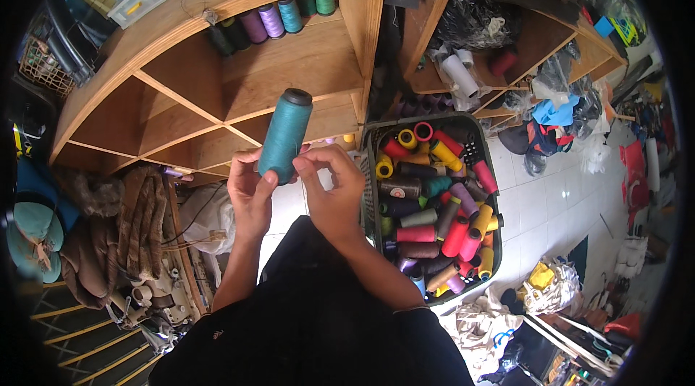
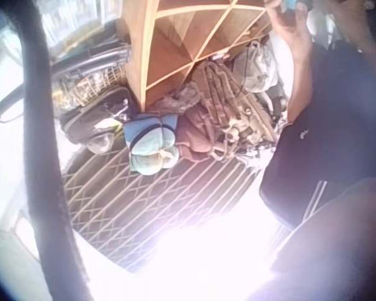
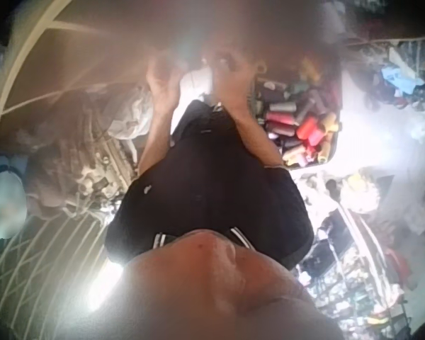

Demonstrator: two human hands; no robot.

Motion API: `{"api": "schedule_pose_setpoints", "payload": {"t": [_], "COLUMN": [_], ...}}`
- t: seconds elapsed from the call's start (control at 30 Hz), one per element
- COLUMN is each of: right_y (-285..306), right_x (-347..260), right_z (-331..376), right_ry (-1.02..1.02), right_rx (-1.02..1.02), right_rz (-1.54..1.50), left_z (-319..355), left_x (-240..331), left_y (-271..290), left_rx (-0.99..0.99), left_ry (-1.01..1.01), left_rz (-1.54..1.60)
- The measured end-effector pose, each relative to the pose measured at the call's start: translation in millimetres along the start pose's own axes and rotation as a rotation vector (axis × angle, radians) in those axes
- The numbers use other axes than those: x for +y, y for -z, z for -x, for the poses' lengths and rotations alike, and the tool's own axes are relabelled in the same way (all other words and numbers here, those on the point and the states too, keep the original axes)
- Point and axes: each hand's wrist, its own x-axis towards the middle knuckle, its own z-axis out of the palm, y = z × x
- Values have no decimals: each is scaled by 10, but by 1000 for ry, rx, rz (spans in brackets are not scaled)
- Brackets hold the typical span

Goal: The person picks up thread spools from a plastic basket, briefly inspects them, and places them into compartments on a wooden shelf. The person handles spools of various colors one at a time.

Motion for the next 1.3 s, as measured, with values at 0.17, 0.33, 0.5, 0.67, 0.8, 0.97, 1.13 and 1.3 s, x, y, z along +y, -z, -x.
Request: {"api": "schedule_pose_setpoints", "payload": {"t": [0.17,0.33,0.5,0.67,0.8,0.97,1.13,1.3], "right_y": [154,182,213,218,202,164,81,78], "right_x": [-195,-223,-174,-130,-72,-158,-172,-91], "right_z": [-71,-87,-146,-184,-190,-216,-275,-266], "right_ry": [-300,-317,-340,-194,-106,94,442,499], "right_rx": [-286,-404,-378,-312,-207,-87,-122,-102], "right_rz": [-122,-106,-175,1,-57,169,394,389], "left_z": [-13,-10,-24,-42,-63,-68,-54,-47], "left_x": [47,48,99,231,287,292,279,293], "left_y": [62,11,34,9,9,-13,-63,-66], "left_rx": [60,96,110,92,85,86,93,53], "left_ry": [-52,-147,-28,195,349,374,323,333], "left_rz": [-112,-286,-126,202,314,304,212,218]}}
